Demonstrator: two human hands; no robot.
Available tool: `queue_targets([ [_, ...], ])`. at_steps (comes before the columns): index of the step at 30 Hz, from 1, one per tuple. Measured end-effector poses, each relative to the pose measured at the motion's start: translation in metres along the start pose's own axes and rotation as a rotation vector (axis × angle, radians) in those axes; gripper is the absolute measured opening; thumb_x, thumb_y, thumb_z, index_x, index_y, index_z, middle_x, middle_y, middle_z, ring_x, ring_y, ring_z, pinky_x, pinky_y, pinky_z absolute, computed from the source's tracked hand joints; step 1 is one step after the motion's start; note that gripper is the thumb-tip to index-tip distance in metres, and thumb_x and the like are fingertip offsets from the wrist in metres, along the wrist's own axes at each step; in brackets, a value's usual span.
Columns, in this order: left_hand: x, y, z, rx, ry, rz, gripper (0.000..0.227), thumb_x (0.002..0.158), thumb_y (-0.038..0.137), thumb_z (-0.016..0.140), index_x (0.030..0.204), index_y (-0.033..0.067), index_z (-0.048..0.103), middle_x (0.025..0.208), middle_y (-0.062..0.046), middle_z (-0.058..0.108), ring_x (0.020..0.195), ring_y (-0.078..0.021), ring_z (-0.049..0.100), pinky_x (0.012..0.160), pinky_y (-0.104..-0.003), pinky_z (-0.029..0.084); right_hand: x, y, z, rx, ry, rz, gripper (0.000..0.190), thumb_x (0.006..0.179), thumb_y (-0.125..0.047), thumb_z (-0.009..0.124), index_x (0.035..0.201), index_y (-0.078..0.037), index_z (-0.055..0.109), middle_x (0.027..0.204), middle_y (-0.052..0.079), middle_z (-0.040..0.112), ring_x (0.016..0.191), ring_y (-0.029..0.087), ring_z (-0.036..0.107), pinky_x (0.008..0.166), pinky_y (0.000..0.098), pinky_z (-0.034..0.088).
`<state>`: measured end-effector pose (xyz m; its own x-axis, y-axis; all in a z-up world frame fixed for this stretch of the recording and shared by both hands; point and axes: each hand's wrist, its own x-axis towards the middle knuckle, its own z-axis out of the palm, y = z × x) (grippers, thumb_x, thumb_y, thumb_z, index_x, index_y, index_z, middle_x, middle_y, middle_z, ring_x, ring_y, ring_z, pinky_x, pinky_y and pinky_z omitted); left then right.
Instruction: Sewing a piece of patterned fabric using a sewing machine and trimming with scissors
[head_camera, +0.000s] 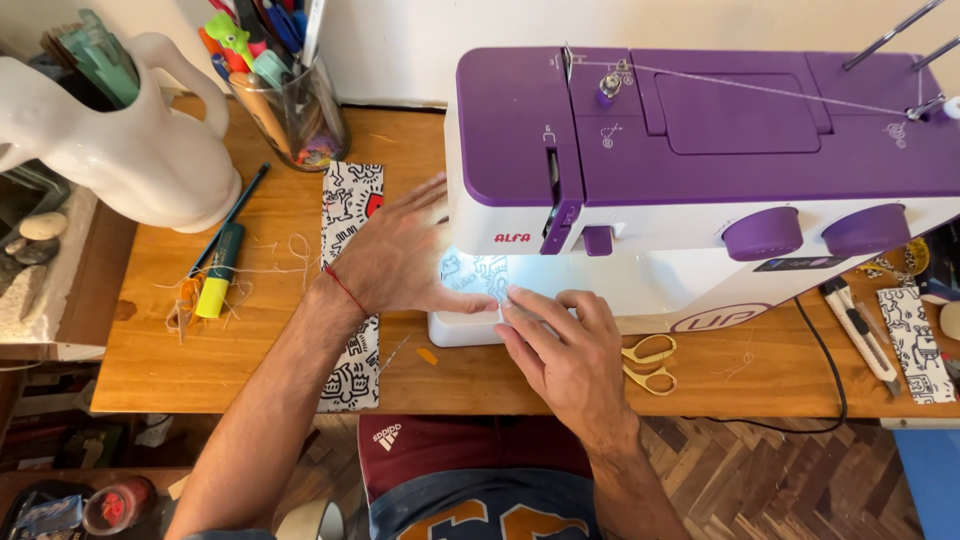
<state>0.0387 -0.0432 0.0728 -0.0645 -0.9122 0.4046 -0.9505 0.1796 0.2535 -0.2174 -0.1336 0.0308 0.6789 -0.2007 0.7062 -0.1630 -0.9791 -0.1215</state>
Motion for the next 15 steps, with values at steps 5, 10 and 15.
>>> queue_targets([
  [5, -0.001, -0.006, 0.0, 0.026, -0.044, -0.027, 0.103, 0.085, 0.094, 0.079, 0.137, 0.0048, 0.082, 0.152, -0.017, 0.074, 0.159, -0.0338, 0.06, 0.143, -0.05, 0.035, 0.002, -0.001, 0.001, -0.021, 0.0, 0.011, 0.013, 0.107, -0.031, 0.084, 0.117, -0.024, 0.089, 0.117, -0.006, 0.081, 0.096, 0.022, 0.067, 0.08, 0.0358, 0.058],
  [10, -0.002, -0.005, -0.004, 0.023, -0.089, -0.028, 0.103, 0.088, 0.091, 0.077, 0.143, 0.0032, 0.079, 0.157, -0.019, 0.072, 0.162, -0.0365, 0.057, 0.145, -0.052, 0.032, -0.001, 0.0, 0.003, 0.036, 0.005, 0.014, 0.011, 0.108, -0.027, 0.084, 0.114, -0.019, 0.09, 0.101, -0.001, 0.071, 0.089, 0.023, 0.066, 0.078, 0.0376, 0.059],
  [15, -0.003, 0.003, -0.006, -0.015, -0.176, -0.011, 0.095, 0.102, 0.081, 0.066, 0.145, -0.0034, 0.076, 0.163, -0.026, 0.068, 0.165, -0.0412, 0.053, 0.144, -0.053, 0.032, -0.001, 0.001, 0.008, 0.061, 0.007, 0.041, 0.008, 0.107, -0.026, 0.085, 0.111, -0.02, 0.09, 0.087, -0.003, 0.064, 0.079, 0.021, 0.063, 0.073, 0.0362, 0.056],
])
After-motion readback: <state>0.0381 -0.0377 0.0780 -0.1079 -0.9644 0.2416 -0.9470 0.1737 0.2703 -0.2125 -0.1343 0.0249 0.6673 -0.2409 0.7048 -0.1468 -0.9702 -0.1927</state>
